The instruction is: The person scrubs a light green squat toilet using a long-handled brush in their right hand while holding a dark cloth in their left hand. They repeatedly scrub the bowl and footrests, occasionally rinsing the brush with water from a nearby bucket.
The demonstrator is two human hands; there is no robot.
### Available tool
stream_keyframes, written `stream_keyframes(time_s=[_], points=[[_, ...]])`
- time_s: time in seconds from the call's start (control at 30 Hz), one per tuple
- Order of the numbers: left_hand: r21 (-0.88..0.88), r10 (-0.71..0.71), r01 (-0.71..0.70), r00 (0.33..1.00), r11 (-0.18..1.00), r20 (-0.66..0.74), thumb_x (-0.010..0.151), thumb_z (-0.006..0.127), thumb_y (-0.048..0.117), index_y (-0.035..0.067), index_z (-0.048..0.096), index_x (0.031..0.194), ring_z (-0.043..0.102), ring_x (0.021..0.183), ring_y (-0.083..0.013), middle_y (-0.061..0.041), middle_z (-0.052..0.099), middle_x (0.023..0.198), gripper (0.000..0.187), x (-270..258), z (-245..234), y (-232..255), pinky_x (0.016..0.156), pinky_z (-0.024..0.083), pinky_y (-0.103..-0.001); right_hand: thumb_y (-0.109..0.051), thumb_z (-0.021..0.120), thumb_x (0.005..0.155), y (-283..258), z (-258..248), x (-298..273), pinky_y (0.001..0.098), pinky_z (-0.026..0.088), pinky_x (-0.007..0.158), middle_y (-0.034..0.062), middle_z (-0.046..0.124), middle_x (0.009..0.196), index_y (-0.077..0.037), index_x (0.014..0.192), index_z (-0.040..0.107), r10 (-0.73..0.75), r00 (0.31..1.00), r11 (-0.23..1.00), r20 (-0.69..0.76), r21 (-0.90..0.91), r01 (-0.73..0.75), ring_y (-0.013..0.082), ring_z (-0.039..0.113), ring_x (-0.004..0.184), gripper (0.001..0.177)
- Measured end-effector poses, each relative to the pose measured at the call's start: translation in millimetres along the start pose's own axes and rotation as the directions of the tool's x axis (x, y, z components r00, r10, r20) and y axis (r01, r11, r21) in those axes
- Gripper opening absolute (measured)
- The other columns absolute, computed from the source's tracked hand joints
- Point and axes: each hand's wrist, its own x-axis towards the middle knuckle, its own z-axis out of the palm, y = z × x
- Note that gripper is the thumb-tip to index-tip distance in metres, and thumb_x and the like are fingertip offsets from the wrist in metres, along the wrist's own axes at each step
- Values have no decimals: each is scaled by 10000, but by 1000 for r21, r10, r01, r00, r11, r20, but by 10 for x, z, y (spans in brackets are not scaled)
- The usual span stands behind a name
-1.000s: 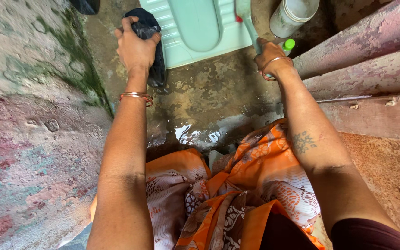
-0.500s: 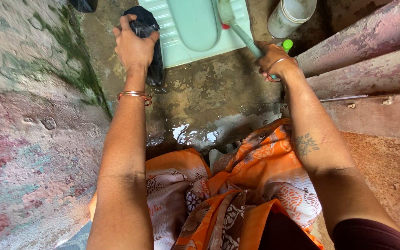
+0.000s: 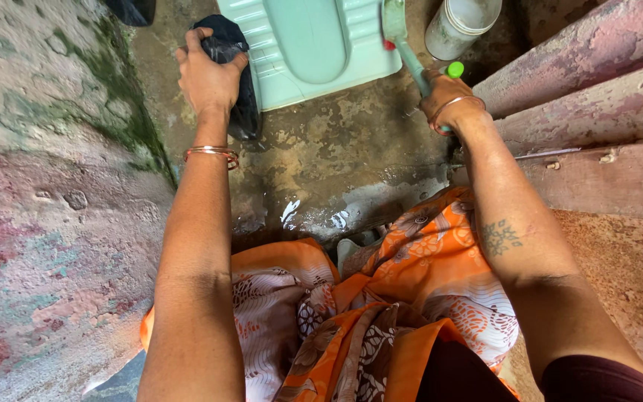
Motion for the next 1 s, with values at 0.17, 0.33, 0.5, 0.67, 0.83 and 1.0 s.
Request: stream_keyframes(time_s=[0.17, 0.33, 0.5, 0.67, 0.83, 1.0], points=[[-18, 44, -45, 998, 999, -49, 703, 931, 383, 241, 570, 1240, 688, 1083, -416, -135, 611, 1248, 663, 14, 53, -53, 953, 550, -532, -101, 587, 914, -68, 62, -78, 422, 545, 542, 148, 695, 758, -191, 1530, 442, 5, 991, 989, 132, 145, -24, 267, 678, 610, 640], [-27, 34, -36, 998, 999, -58, 660, 944, 389, 236, 554, 1239, 675, 1084, -443, -155, 598, 1236, 714, 64, 108, -122, 954, 548, -534, -153, 624, 980, -193, 204, -137, 392, 504, 572, 200, 735, 862, -110, 1490, 484, -68, 994, 997, 82, -21, 70, 249, 670, 638, 531], [-35, 48, -50, 998, 998, -41, 605, 976, 343, 219, 524, 1261, 638, 1112, -475, -181, 555, 1260, 806, 139, 169, -174, 965, 535, -542, -64, 567, 951, -567, 637, -326, 391, 521, 449, 174, 724, 984, -232, 1573, 365, -127, 941, 986, 312, 144, 86, 247, 653, 565, 675], [-184, -11, 8, 1000, 983, -15, 616, 957, 259, 227, 532, 1258, 661, 1137, -417, -154, 574, 1278, 770, 112, 66, -178, 989, 566, -500, -125, 595, 962, -890, 786, -386, 375, 494, 448, 200, 728, 955, -255, 1589, 346, -203, 911, 966, 358, 224, 127, 222, 617, 556, 687], [-211, -219, 219, 975, 952, 25, 613, 903, 249, 238, 563, 1254, 727, 1075, -351, -119, 652, 1243, 725, 46, -257, -278, 942, 606, -473, -191, 621, 1000, -1078, 973, -322, 359, 496, 510, 203, 739, 993, -208, 1607, 304, -317, 919, 948, 235, 66, 310, 216, 657, 609, 685], [-155, -148, 134, 985, 979, -85, 629, 912, 276, 210, 580, 1255, 715, 1071, -352, -143, 671, 1224, 712, 35, -501, -509, 955, 587, -457, -48, 559, 930, -1164, 1191, -186, 413, 547, 486, 146, 681, 1114, -264, 1582, 295, -230, 917, 938, 325, 326, 120, 245, 677, 582, 735]])
